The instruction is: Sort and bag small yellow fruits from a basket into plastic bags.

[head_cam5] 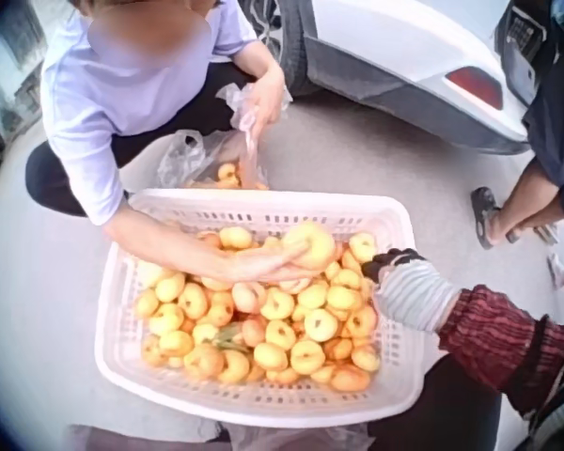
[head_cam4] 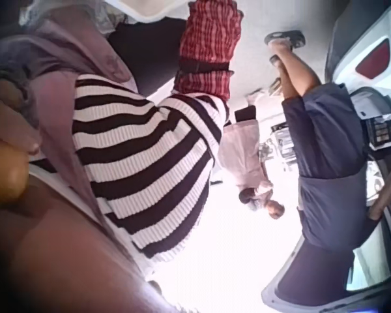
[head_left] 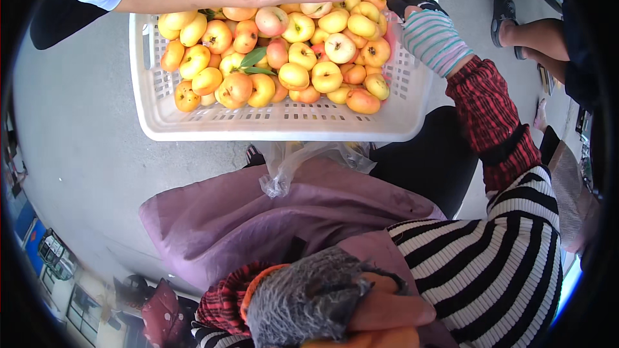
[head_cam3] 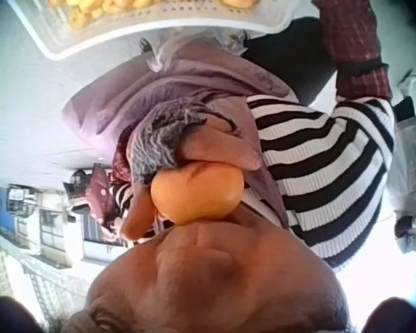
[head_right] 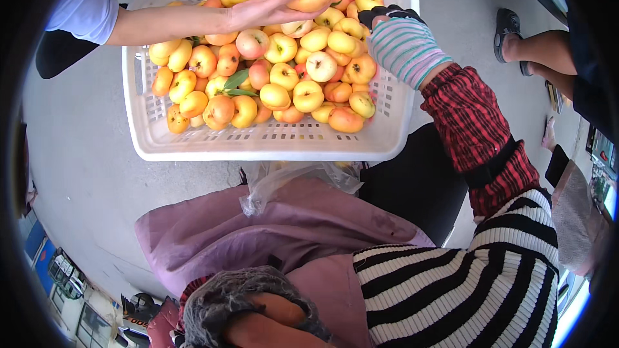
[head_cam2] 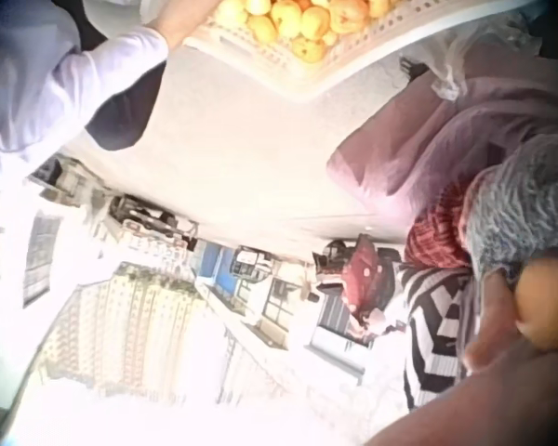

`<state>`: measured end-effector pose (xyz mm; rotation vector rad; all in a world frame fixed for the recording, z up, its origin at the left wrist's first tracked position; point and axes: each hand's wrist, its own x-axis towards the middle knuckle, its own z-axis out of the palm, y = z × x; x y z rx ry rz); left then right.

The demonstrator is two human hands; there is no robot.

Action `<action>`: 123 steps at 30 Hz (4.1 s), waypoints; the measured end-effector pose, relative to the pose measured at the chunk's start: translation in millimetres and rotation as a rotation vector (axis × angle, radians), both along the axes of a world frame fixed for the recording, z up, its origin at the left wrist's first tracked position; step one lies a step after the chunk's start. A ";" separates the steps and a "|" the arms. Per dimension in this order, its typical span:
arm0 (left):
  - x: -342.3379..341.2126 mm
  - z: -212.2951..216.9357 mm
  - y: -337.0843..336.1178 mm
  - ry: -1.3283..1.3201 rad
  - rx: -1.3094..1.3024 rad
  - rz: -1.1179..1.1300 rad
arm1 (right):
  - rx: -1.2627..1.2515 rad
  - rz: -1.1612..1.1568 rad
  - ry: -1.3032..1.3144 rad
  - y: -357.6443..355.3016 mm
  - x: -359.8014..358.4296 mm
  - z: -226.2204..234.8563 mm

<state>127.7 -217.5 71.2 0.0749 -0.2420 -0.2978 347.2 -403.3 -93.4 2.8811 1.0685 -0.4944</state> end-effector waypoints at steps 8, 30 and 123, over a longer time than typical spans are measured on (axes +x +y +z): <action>5.5 -15.5 20.7 0.052 0.107 0.010 | -0.199 -0.095 0.226 38.0 4.0 -22.9; 62.7 -1.0 20.8 0.276 0.246 0.092 | -0.008 -0.280 0.594 48.9 -37.3 -35.3; 5.1 -50.7 49.3 0.975 0.405 0.398 | 0.140 -0.486 0.331 61.0 50.9 -178.3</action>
